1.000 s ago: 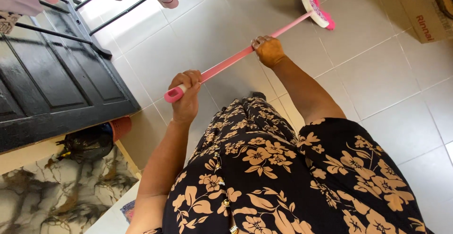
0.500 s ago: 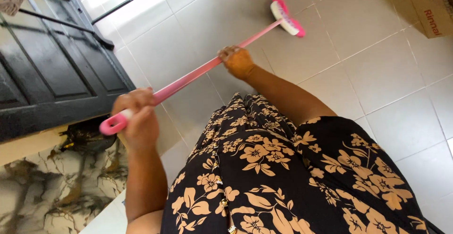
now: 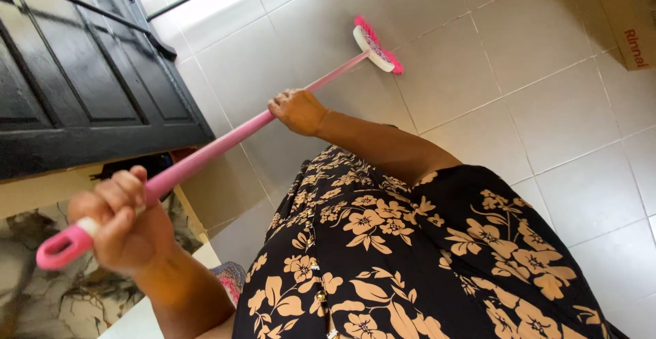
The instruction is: Sweep a tiled floor with a pink broom.
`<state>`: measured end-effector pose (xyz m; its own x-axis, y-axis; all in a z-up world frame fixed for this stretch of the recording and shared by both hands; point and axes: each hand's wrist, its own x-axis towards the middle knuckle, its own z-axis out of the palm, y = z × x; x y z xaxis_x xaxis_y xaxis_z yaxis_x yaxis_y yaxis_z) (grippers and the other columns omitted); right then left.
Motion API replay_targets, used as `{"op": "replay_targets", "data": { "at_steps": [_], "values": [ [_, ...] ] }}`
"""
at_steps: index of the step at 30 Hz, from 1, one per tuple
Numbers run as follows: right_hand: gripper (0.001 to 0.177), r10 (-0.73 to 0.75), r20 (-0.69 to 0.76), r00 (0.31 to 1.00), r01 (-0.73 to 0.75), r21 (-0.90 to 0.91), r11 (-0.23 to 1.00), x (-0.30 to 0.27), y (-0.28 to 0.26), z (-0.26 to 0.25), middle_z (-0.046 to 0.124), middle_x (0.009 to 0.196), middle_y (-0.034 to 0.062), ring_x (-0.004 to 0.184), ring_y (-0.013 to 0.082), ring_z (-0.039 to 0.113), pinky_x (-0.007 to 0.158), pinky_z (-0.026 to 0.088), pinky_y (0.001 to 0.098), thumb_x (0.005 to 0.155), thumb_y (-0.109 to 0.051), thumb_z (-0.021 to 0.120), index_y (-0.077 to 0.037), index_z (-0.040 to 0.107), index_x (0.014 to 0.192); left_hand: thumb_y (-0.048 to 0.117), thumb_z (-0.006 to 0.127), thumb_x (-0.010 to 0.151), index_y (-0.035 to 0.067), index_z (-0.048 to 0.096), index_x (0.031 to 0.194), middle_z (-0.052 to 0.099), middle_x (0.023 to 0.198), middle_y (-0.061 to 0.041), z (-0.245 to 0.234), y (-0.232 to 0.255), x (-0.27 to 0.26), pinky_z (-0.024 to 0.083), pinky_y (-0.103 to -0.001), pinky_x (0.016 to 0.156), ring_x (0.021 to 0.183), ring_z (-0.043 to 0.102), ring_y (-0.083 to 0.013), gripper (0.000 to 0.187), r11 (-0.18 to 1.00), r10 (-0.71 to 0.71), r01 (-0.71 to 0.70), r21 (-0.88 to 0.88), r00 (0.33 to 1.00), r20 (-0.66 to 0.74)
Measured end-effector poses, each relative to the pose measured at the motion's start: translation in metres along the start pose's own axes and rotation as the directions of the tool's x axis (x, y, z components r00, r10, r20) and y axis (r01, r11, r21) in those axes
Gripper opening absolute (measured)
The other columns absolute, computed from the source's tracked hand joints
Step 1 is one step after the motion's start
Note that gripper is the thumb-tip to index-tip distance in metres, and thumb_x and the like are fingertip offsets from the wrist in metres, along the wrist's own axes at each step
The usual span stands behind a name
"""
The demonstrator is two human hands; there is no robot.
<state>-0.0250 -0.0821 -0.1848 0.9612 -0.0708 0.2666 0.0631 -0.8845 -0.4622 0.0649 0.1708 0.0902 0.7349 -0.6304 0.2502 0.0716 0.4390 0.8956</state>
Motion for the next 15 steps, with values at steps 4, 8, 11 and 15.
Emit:
{"op": "replay_targets", "data": {
  "at_steps": [4,8,11,15],
  "values": [
    [0.027,0.027,0.042,0.999,-0.025,-0.034,0.999,-0.026,0.014,-0.027,0.072,0.108,0.0180,0.097,0.0343,0.072,0.077,0.059,0.0467,0.089,-0.015,0.062,-0.003,0.065,0.114,0.002,0.061,0.080,0.012,0.040,0.087,0.043,0.069,-0.003,0.044,0.007,0.002,0.045,-0.039,0.106,0.071,0.045,-0.0166,0.024,0.999,0.023,-0.022,0.049,1.000,-0.018],
    [0.033,0.061,-0.028,0.998,-0.064,-0.147,0.987,-0.069,0.066,-0.040,0.072,0.115,0.0190,0.105,0.0345,0.071,0.085,0.058,0.0462,0.092,-0.015,0.060,-0.003,0.066,0.122,0.001,0.061,0.081,0.013,0.041,0.082,0.043,0.069,-0.001,0.063,-0.036,0.016,0.043,-0.038,0.106,0.074,0.045,-0.0177,0.023,1.000,-0.007,0.006,0.005,0.991,0.133],
    [0.033,0.109,-0.018,0.994,-0.110,-0.227,0.968,-0.108,0.116,-0.043,0.072,0.118,0.0179,0.110,0.0337,0.070,0.093,0.056,0.0458,0.093,-0.015,0.060,-0.004,0.067,0.123,0.000,0.063,0.081,0.013,0.045,0.083,0.046,0.074,-0.002,0.078,-0.088,0.021,0.041,-0.041,0.110,0.081,0.049,-0.0207,0.023,0.996,-0.091,0.091,0.006,0.982,0.167],
    [0.041,0.207,0.054,0.977,-0.182,-0.301,0.936,-0.158,0.175,-0.045,0.072,0.120,0.0156,0.112,0.0322,0.068,0.098,0.054,0.0452,0.085,-0.018,0.067,-0.005,0.068,0.124,-0.005,0.064,0.085,0.013,0.048,0.088,0.052,0.087,-0.003,0.106,-0.156,0.024,0.037,-0.045,0.117,0.095,0.056,-0.0218,0.025,0.975,-0.214,0.221,-0.004,0.948,0.236]
  ]
}}
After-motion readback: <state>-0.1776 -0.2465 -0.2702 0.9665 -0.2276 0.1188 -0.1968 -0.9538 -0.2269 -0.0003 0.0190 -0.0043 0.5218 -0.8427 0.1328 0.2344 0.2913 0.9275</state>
